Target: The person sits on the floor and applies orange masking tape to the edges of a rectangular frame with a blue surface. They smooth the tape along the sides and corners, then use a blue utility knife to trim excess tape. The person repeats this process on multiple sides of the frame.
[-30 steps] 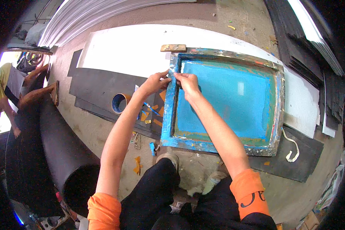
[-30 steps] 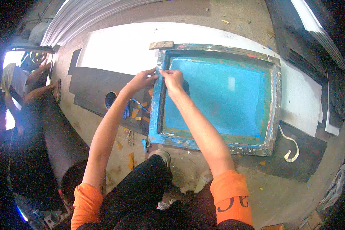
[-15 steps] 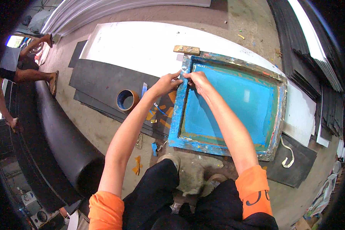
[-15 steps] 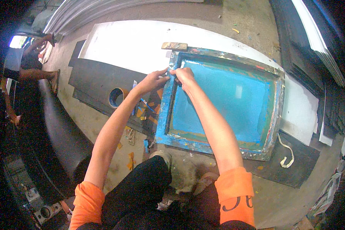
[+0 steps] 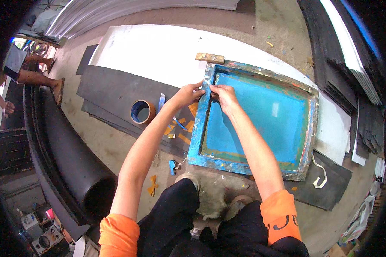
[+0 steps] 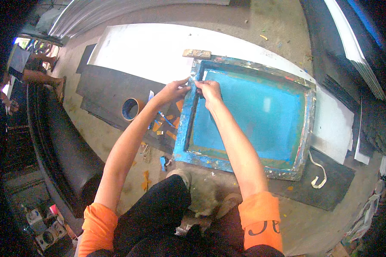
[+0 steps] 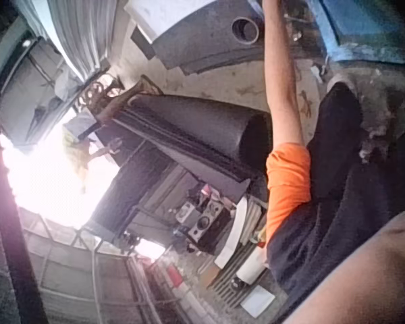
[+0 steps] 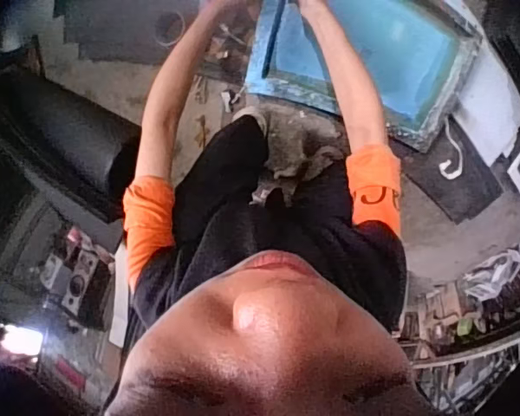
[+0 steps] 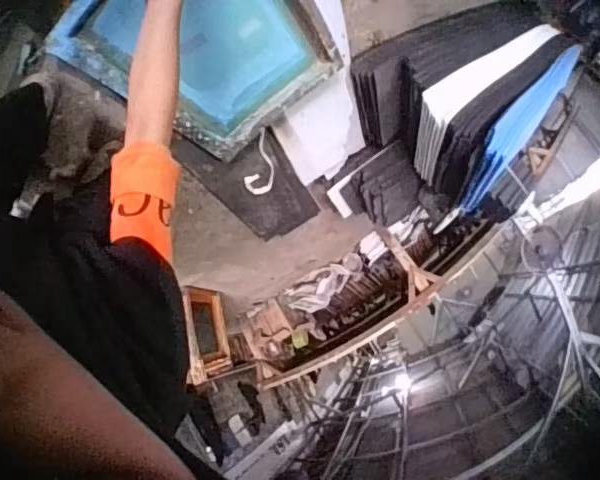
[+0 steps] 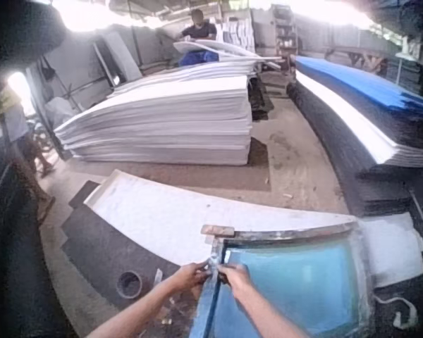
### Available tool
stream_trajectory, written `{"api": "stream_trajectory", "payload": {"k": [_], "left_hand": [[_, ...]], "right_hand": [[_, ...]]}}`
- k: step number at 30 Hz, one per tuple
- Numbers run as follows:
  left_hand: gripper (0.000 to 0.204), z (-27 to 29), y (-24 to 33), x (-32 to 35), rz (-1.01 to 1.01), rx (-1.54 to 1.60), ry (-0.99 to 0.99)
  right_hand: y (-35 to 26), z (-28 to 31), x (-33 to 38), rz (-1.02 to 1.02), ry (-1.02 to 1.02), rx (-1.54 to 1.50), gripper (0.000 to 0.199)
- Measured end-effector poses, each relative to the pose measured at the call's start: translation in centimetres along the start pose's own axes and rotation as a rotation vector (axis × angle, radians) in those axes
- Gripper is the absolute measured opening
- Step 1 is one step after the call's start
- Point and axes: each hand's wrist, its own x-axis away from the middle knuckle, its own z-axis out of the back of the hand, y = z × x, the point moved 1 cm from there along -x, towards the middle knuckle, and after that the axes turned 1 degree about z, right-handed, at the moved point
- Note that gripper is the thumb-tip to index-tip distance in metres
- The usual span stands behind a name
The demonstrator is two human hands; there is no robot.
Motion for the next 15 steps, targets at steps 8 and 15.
{"api": "stream_trajectory", "payload": {"k": [8,15], "left_hand": [[0.05,-0.6,1.7,0.1,0.045,0.032,-0.005],[0.05,-0.5,2.2,0.6,0.097,0.049,0.02]], "right_hand": [[-0.7,1.9,-1.5,-0.066,-0.041,0.045,0.008],[0.2,0.7,-0.5,0.0,0.001,0.068,0.009]]}}
